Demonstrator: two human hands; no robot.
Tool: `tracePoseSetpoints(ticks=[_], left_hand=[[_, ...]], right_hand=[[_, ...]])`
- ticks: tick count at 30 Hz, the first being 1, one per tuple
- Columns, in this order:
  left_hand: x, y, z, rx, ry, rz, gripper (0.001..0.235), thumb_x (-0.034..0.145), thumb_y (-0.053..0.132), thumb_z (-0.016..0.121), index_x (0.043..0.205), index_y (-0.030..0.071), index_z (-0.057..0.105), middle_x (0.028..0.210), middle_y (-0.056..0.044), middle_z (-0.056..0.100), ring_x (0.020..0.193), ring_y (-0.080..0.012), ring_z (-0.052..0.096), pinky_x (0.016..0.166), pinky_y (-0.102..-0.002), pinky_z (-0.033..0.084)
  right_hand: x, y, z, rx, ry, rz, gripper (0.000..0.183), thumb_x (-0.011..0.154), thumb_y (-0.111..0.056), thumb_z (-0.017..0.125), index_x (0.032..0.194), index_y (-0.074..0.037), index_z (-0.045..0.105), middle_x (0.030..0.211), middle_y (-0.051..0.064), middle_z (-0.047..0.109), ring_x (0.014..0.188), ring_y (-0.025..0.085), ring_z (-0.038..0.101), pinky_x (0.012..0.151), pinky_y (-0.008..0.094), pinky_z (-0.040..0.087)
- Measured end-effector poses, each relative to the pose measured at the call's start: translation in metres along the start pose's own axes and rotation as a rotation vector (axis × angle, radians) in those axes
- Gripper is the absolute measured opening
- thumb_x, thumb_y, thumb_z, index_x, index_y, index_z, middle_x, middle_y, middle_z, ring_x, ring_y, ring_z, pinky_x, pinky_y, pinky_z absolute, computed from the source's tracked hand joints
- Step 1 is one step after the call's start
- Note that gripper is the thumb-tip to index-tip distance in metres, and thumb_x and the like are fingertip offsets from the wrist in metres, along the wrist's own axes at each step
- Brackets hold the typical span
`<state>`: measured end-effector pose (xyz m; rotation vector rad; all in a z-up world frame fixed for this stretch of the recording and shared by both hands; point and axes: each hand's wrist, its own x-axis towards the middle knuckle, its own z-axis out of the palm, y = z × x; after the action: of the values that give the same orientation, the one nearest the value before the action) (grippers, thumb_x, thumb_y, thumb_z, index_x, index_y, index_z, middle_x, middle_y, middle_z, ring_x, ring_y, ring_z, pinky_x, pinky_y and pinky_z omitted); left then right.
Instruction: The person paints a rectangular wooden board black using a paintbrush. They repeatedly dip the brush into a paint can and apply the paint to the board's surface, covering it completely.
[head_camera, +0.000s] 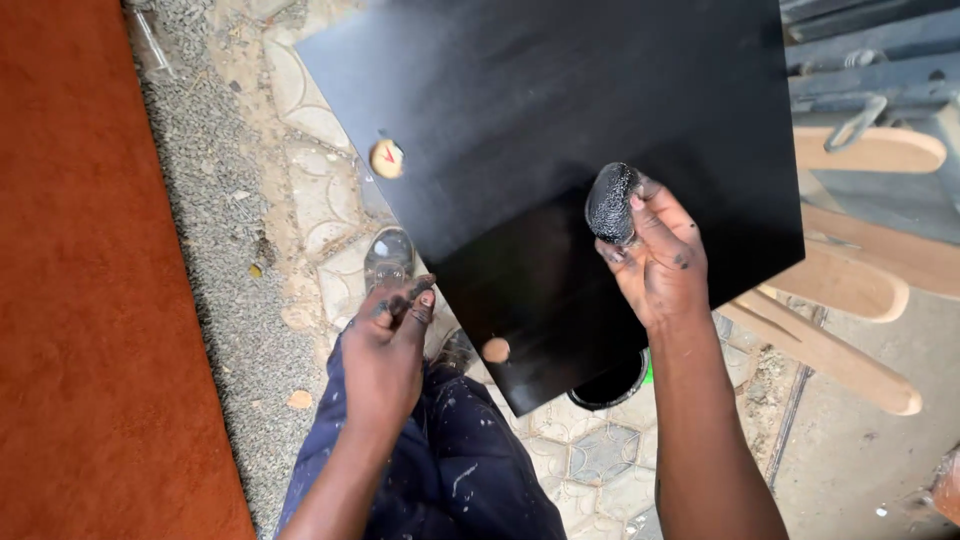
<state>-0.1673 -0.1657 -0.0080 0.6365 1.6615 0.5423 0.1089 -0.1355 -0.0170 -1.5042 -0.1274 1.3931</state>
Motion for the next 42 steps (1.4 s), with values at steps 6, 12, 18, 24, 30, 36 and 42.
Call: tracePoseSetpoints(ticks=[6, 12, 18, 24, 30, 36, 42], left_hand=[[0.065, 0.032, -0.018, 0.163, 0.073, -0.003, 0.031, 0.092, 0.026, 0.085, 0.098, -0.001, 0.071, 0.073, -0.014, 0.066, 0.065, -0.0256, 0.059, 0.069, -0.039, 0.053], [0.116, 0.042, -0.014, 0.282, 0.249, 0.157, 0.036, 0.08, 0.029, 0.092, 0.072, 0.009, 0.063, 0.071, -0.007, 0.053, 0.069, -0.0311, 0.063, 0.071, -0.043, 0.053], [0.126, 0.059, -0.009, 0.411, 0.224, 0.044, 0.044, 0.077, 0.036, 0.092, 0.081, 0.006, 0.059, 0.079, -0.015, 0.056, 0.08, -0.047, 0.067, 0.079, -0.057, 0.054], [0.137, 0.047, 0.003, 0.241, 0.184, -0.025, 0.059, 0.071, 0.027, 0.095, 0.107, -0.001, 0.057, 0.082, -0.016, 0.055, 0.082, -0.0432, 0.068, 0.08, -0.052, 0.053], [0.146, 0.03, 0.0, 0.171, 0.17, -0.011, 0.076, 0.073, 0.041, 0.1, 0.118, 0.0, 0.054, 0.081, -0.014, 0.053, 0.081, -0.031, 0.065, 0.076, -0.041, 0.051], [0.143, 0.058, 0.004, 0.131, 0.132, -0.173, 0.06, 0.074, 0.037, 0.091, 0.113, 0.015, 0.051, 0.074, 0.006, 0.044, 0.063, -0.0061, 0.04, 0.061, -0.025, 0.032], [0.159, 0.021, -0.005, 0.107, 0.126, 0.008, 0.079, 0.071, 0.039, 0.098, 0.119, -0.006, 0.055, 0.083, -0.012, 0.051, 0.084, -0.0291, 0.063, 0.078, -0.038, 0.051]], right_hand=[[0.041, 0.024, 0.02, -0.789, 0.224, -0.518, 0.027, 0.088, -0.002, 0.076, 0.115, -0.001, 0.072, 0.105, 0.015, 0.073, 0.093, 0.018, 0.069, 0.079, 0.028, 0.057], [0.046, 0.016, 0.04, -1.413, 0.33, -0.833, 0.019, 0.089, -0.019, 0.08, 0.108, -0.017, 0.077, 0.096, 0.005, 0.074, 0.093, 0.032, 0.072, 0.082, 0.04, 0.057], [0.053, 0.03, 0.026, -1.421, 0.309, -0.871, 0.027, 0.081, -0.013, 0.084, 0.093, 0.006, 0.069, 0.081, 0.028, 0.065, 0.08, 0.054, 0.066, 0.07, 0.058, 0.054], [-0.003, 0.067, 0.077, -1.358, 0.418, -0.675, 0.024, 0.074, -0.008, 0.086, 0.089, -0.003, 0.069, 0.078, 0.019, 0.065, 0.079, 0.047, 0.068, 0.067, 0.053, 0.053], [0.098, 0.004, -0.033, -1.587, 0.405, -0.871, 0.029, 0.077, -0.017, 0.089, 0.091, -0.005, 0.066, 0.085, 0.014, 0.062, 0.081, 0.039, 0.067, 0.07, 0.047, 0.057], [0.228, -0.172, -0.205, -1.08, 0.337, -0.593, 0.014, 0.091, -0.005, 0.081, 0.101, -0.011, 0.075, 0.097, -0.004, 0.075, 0.084, 0.006, 0.066, 0.073, 0.023, 0.055], [0.081, -0.01, -0.006, -1.25, 0.328, -0.766, 0.025, 0.083, -0.005, 0.088, 0.097, -0.005, 0.067, 0.082, 0.016, 0.064, 0.075, 0.032, 0.066, 0.067, 0.041, 0.047]])
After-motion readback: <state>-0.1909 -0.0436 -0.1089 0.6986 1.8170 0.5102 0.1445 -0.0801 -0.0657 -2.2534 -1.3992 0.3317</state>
